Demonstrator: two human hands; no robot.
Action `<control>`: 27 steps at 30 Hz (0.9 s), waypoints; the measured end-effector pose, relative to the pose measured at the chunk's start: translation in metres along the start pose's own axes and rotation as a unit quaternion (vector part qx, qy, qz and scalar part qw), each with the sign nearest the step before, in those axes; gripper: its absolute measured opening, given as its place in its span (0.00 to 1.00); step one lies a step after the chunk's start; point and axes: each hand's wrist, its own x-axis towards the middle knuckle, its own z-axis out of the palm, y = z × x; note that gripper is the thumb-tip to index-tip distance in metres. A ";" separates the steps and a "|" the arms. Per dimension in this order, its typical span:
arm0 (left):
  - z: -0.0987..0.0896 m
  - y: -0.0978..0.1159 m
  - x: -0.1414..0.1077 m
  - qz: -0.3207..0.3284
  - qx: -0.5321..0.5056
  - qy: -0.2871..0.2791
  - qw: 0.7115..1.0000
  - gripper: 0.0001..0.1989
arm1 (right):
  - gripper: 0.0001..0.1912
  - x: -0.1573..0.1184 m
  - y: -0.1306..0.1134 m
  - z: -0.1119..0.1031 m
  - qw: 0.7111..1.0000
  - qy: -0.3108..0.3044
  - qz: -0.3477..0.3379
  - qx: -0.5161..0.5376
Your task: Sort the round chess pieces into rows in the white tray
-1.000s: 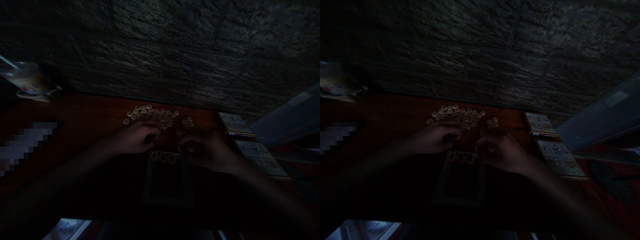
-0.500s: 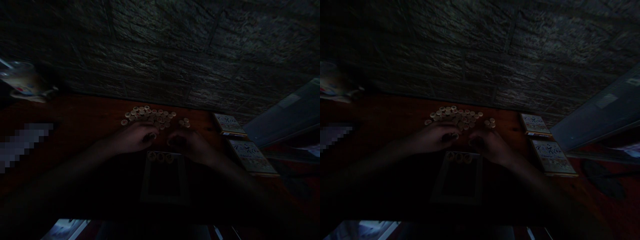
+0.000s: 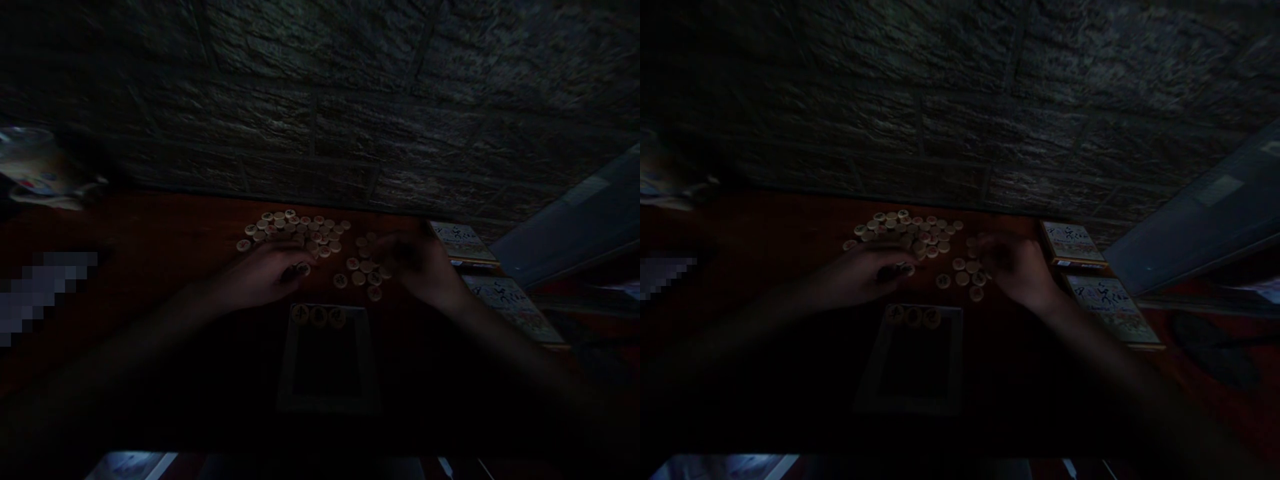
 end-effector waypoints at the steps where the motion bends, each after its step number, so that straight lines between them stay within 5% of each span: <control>1: 0.000 0.000 -0.001 0.002 0.004 0.004 1.000 0.15 | 0.09 0.001 0.001 -0.002 1.000 -0.009 0.005 -0.006; 11: -0.001 0.002 -0.001 0.001 0.020 0.001 1.000 0.13 | 0.08 0.002 0.001 -0.016 0.986 -0.152 0.005 -0.074; 20: 0.000 -0.002 0.000 -0.010 0.006 0.005 1.000 0.12 | 0.11 0.003 0.003 -0.012 0.989 -0.111 0.013 -0.099; 27: -0.002 -0.002 0.001 -0.007 0.001 0.005 1.000 0.10 | 0.08 0.004 0.005 -0.016 0.981 -0.172 0.027 -0.089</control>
